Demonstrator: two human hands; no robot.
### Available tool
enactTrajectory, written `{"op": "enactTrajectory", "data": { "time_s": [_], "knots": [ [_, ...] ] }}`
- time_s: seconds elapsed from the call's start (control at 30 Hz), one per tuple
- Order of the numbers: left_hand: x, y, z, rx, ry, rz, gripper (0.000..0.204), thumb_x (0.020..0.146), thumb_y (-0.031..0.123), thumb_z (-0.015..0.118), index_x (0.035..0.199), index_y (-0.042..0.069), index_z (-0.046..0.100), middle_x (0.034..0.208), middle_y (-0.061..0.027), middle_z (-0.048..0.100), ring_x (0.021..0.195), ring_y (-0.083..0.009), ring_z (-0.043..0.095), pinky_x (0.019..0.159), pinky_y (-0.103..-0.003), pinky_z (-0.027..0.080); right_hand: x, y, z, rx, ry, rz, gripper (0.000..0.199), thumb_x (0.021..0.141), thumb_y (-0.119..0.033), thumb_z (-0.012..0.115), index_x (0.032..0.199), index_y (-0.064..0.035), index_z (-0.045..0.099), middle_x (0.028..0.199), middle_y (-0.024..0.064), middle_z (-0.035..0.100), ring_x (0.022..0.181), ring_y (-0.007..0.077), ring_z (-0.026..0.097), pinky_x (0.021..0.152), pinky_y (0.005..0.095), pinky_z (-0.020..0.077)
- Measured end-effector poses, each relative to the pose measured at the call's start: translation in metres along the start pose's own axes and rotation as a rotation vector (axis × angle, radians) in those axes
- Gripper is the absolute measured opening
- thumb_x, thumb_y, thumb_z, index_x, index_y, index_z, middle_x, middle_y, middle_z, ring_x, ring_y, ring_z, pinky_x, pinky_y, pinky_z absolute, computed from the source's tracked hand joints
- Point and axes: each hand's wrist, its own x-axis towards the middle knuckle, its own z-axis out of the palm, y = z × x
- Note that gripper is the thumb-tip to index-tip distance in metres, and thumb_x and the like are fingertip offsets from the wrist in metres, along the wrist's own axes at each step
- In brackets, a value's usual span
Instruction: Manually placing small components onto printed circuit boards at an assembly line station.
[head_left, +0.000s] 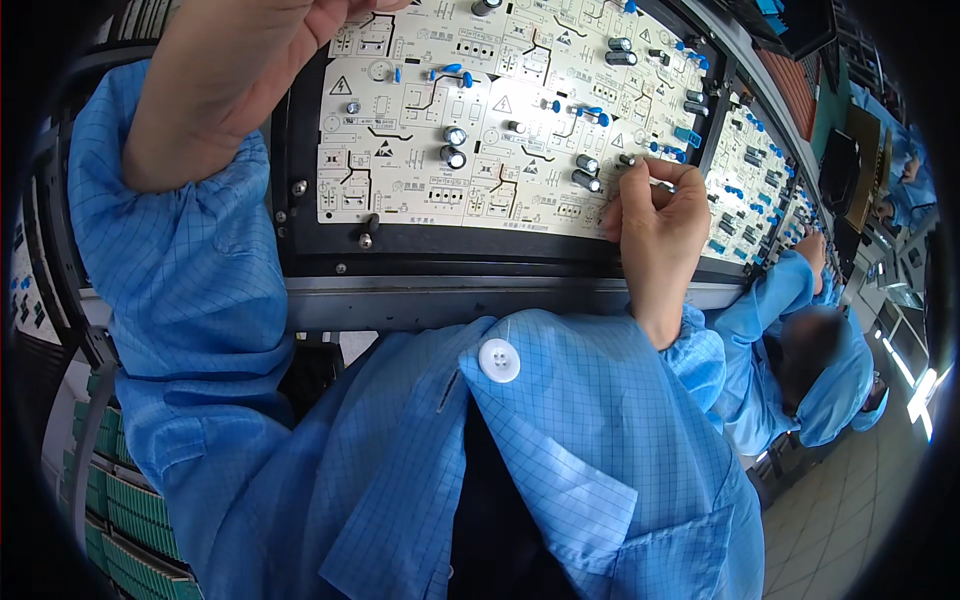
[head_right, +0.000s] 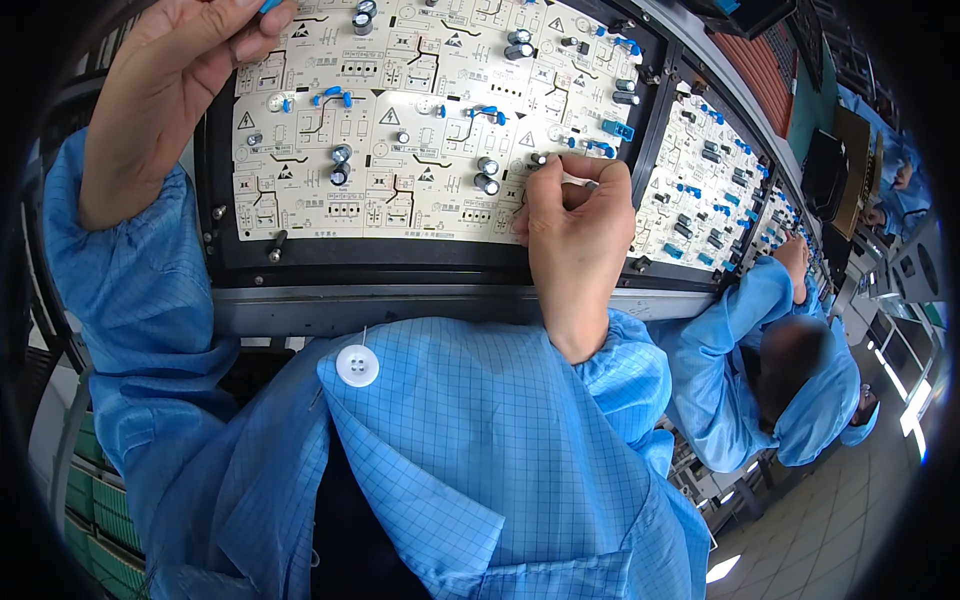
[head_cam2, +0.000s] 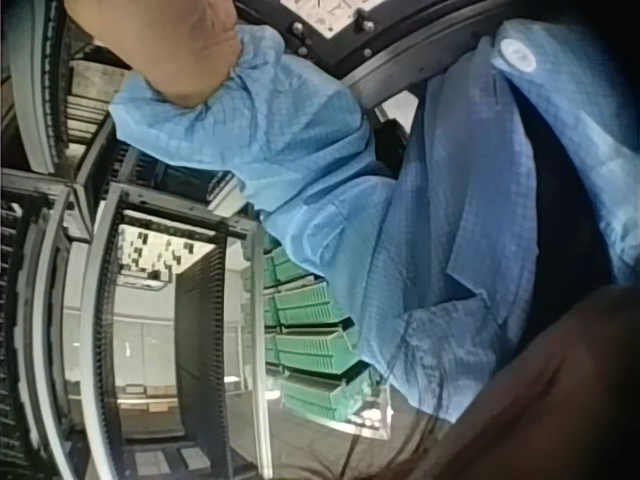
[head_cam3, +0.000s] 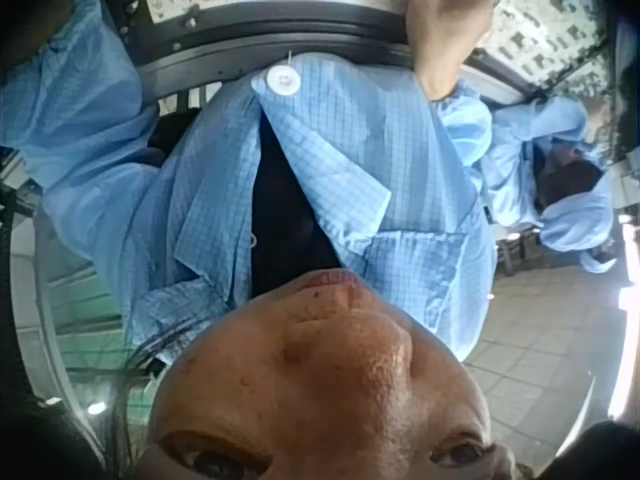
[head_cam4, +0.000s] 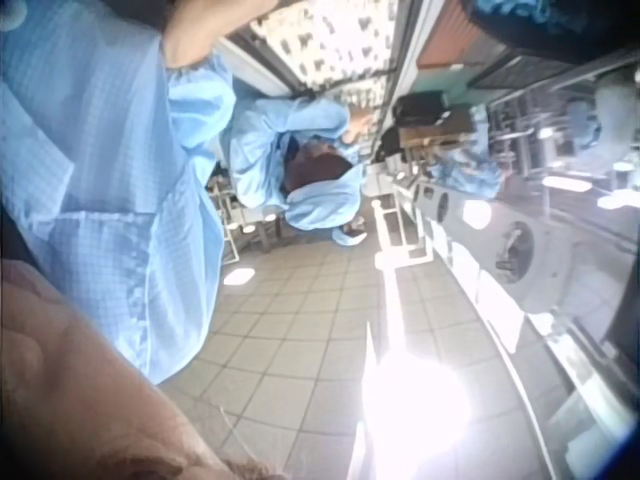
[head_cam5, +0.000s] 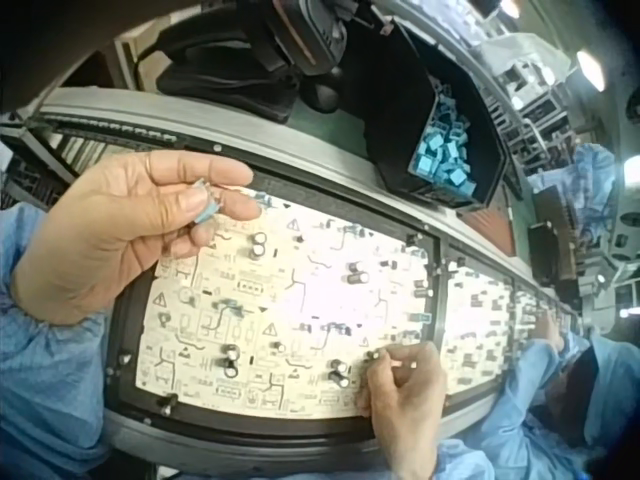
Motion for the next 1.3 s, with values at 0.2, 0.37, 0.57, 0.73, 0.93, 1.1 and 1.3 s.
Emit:
{"op": "enactTrajectory", "data": {
  "time_s": [0.2,0.37,0.57,0.73,0.93,1.1,1.3],
  "knots": [
    [-0.010,0.013,0.040,-0.024,-0.006,-0.007,0.036,0.098,0.015,0.048,0.128,-0.003,0.049,0.115,-0.0120,0.061,0.086,-0.0067,0.052,0.080,-0.018,0.045,-0.003,0.013,0.001,-0.544,0.158,-0.431,0.014,0.090,-0.011,0.061,0.091,0.0011,0.055,0.048,0.0097,0.054,0.038,0.0138,0.050,0.038,0.0293,0.0352],
    [-0.019,0.021,0.047,0.003,-0.035,0.020,0.036,0.098,0.016,0.048,0.129,-0.003,0.049,0.115,-0.0115,0.061,0.086,-0.0065,0.051,0.081,-0.018,0.045,-0.006,0.000,-0.038,-0.828,-0.175,-0.667,0.028,0.089,-0.012,0.060,0.114,0.0000,0.064,0.046,0.0108,0.053,0.037,0.0197,0.052,0.041,0.0295,0.0379],
    [-0.023,0.033,0.066,0.037,0.090,0.042,0.032,0.095,0.012,0.052,0.123,-0.003,0.054,0.112,-0.0079,0.063,0.085,-0.0056,0.051,0.082,-0.018,0.044,0.106,-0.008,-0.155,-0.351,-0.146,-0.497,0.026,0.090,-0.022,0.061,0.090,0.0026,0.068,0.062,0.0055,0.061,0.060,0.0056,0.056,0.052,0.0225,0.0419],
    [-0.020,0.030,0.061,-0.012,0.103,0.051,0.033,0.096,0.007,0.048,0.128,-0.002,0.052,0.106,-0.0055,0.062,0.081,-0.0054,0.051,0.080,-0.017,0.045,0.256,0.022,-0.196,-0.738,0.512,-0.876,0.013,0.085,-0.018,0.062,0.092,-0.0095,0.069,0.086,0.0120,0.065,0.082,0.0324,0.062,0.070,0.0366,0.0492],
    [-0.023,0.036,0.056,-0.026,0.053,0.107,0.031,0.096,0.008,0.051,0.125,-0.002,0.053,0.104,-0.0074,0.064,0.083,-0.0053,0.054,0.079,-0.018,0.046,0.337,0.039,-0.206,-0.867,0.665,-0.781,0.010,0.084,-0.018,0.061,0.089,-0.0149,0.069,0.091,0.0097,0.065,0.091,0.0328,0.057,0.078,0.0424,0.0480],
    [-0.023,0.040,0.046,-0.014,0.145,0.140,0.029,0.095,0.009,0.052,0.122,-0.002,0.055,0.104,-0.0096,0.065,0.082,-0.0057,0.056,0.077,-0.018,0.047,0.361,0.060,-0.237,-0.924,0.509,-0.754,0.014,0.081,-0.018,0.061,0.092,-0.0177,0.070,0.096,0.0062,0.063,0.097,0.0300,0.055,0.085,0.0411,0.0464],
    [-0.025,0.036,0.046,-0.012,0.065,0.131,0.029,0.095,0.011,0.053,0.122,-0.001,0.055,0.105,-0.0100,0.065,0.082,-0.0061,0.056,0.078,-0.019,0.047,0.350,0.054,-0.232,-0.917,0.385,-0.787,0.015,0.080,-0.023,0.064,0.093,-0.0180,0.071,0.099,0.0046,0.063,0.099,0.0288,0.055,0.087,0.0387,0.0456]
  ]
}}
